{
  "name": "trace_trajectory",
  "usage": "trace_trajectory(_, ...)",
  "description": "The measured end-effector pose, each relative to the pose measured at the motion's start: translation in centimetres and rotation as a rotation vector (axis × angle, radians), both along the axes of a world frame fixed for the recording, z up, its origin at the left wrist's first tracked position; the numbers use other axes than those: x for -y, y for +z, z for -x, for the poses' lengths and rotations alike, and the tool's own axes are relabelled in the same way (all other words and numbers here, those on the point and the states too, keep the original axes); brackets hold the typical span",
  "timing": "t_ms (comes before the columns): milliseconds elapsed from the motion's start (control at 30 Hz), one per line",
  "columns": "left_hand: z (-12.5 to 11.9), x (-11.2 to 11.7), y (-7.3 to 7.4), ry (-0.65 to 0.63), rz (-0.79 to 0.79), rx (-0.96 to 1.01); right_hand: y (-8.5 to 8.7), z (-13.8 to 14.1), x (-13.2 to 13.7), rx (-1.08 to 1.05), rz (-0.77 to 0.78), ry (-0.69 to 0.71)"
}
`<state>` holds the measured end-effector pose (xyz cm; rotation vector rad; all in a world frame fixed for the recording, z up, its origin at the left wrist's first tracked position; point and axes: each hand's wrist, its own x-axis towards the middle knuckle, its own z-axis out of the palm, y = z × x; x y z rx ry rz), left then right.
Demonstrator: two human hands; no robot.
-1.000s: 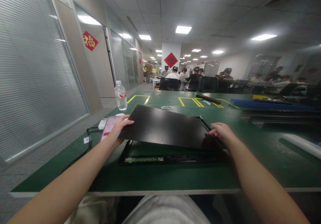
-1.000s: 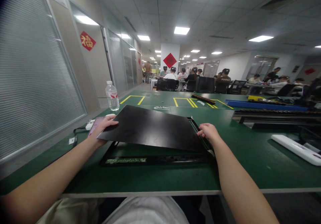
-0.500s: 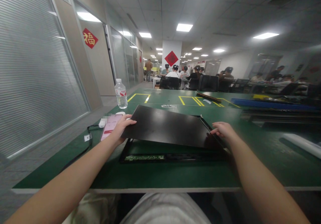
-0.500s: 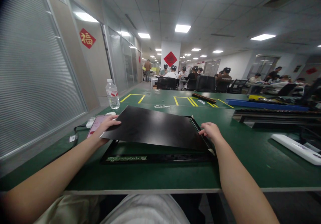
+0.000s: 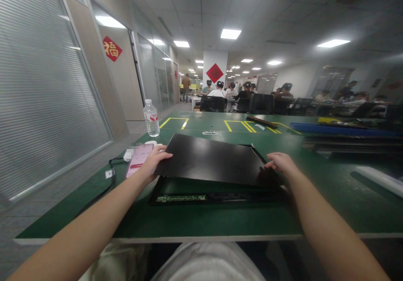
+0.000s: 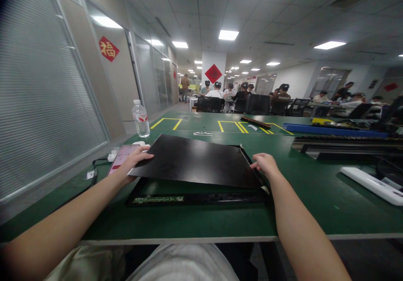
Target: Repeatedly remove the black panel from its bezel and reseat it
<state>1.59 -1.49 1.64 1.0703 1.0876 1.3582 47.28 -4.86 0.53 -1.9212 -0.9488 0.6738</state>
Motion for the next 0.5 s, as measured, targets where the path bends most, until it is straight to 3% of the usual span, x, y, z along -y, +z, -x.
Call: trace_trajectory(500,-0.35,0.27,-0.22,-0.053,0.030,-0.017,-0.31,-0.77,-0.01,0.086,-0.005,0.002)
